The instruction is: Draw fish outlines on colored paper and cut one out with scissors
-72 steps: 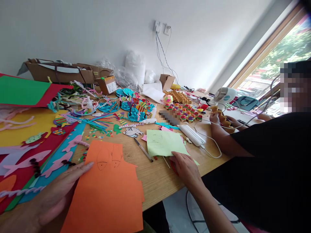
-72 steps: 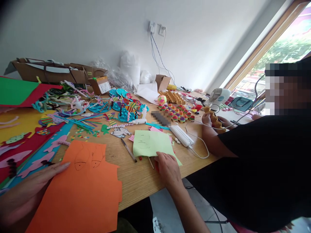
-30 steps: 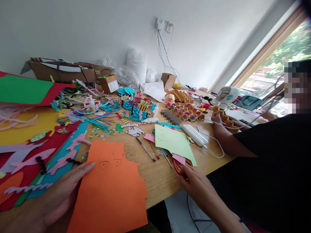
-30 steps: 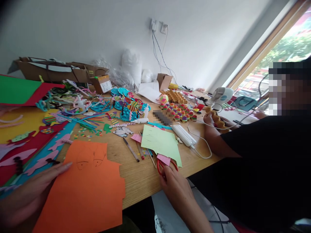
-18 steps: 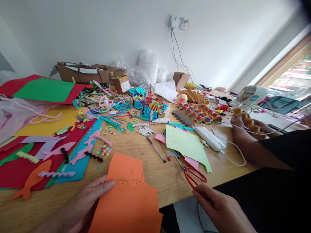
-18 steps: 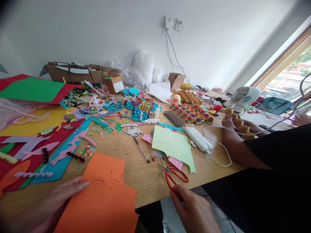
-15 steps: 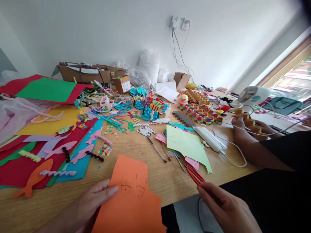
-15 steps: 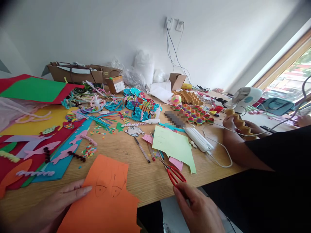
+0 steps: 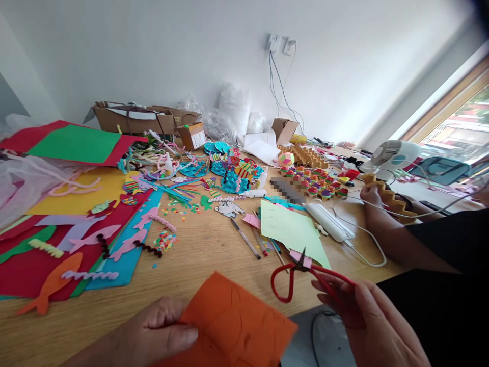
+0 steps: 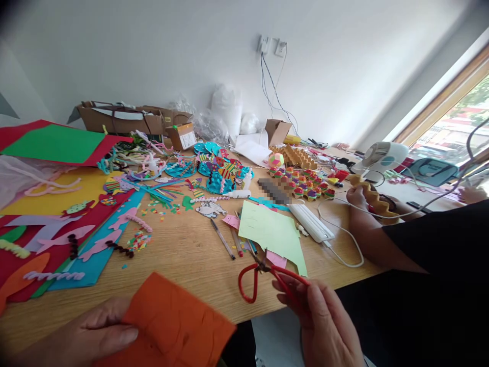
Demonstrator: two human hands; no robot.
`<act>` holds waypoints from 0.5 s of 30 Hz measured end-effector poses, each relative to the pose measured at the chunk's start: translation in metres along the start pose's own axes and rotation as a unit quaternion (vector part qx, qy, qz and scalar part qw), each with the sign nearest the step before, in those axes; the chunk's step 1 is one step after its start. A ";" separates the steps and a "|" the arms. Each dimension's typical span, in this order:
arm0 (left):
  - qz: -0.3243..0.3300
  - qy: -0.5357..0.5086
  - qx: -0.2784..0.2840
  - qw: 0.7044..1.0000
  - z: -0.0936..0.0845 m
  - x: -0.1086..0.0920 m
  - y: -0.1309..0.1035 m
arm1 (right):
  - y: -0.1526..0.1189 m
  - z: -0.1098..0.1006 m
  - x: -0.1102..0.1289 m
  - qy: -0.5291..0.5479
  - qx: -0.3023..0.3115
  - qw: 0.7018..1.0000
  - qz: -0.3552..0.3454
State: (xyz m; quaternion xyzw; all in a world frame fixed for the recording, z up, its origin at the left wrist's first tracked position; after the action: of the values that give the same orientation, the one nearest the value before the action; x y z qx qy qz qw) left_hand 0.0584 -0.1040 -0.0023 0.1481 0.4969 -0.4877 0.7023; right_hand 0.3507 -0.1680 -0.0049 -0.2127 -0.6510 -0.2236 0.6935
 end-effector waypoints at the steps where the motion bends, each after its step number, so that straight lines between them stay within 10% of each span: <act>1: 0.014 0.006 0.027 1.000 0.004 -0.003 0.001 | 0.000 0.008 -0.003 0.045 0.011 0.998 0.034; 15: 0.090 -0.051 -0.001 0.995 0.008 -0.001 0.039 | -0.022 0.131 -0.012 0.227 0.228 0.927 0.192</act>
State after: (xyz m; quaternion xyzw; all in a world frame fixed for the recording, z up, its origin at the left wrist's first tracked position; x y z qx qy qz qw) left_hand 0.0953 -0.0902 -0.0089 0.1661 0.4455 -0.4289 0.7681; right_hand 0.2314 -0.1081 -0.0086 -0.1137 -0.4566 0.0260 0.8820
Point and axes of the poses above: each hand's wrist, its own y-axis towards the middle knuckle, its own z-axis out of the palm, x = y × z, the point moved 7 cm from there along y, towards the middle knuckle, and after that the axes turned 5 degrees about x, right-handed, at the moved point
